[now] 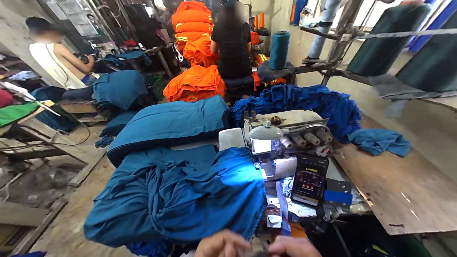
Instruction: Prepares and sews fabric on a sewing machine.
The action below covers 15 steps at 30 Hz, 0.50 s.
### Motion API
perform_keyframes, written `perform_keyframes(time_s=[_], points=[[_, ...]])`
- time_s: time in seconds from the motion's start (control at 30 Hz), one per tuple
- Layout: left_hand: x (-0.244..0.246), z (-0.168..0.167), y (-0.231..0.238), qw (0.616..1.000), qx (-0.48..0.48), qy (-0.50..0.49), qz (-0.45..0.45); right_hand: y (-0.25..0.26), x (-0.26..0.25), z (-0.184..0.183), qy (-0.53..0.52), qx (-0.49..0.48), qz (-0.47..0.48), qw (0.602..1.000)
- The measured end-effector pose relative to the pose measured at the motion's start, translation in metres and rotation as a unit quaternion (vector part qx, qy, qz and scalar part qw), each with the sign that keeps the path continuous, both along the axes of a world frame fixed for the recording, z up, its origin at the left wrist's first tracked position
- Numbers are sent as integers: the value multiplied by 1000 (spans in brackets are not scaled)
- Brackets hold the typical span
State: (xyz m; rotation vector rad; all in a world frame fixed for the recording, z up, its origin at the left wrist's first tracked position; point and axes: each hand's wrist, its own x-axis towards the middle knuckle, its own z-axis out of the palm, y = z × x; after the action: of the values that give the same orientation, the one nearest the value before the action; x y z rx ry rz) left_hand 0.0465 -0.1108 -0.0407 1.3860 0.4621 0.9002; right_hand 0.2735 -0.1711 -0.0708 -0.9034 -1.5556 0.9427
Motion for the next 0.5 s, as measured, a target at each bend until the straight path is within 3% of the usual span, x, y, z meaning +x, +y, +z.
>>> perform_keyframes(time_s=[0.07,0.13,0.33,0.5], points=[[8,-7,5,995,-87,25,28,9,0,2,36,-24,-4,999],[14,-13,7,992,-116,43,-6,14,-2,9,48,-45,1,998],[23,-15,7,992,-33,120,-17,15,-4,12,-34,-112,-49,992],[17,-21,17,993,-92,71,-28,11,12,14,17,-183,-22,983]])
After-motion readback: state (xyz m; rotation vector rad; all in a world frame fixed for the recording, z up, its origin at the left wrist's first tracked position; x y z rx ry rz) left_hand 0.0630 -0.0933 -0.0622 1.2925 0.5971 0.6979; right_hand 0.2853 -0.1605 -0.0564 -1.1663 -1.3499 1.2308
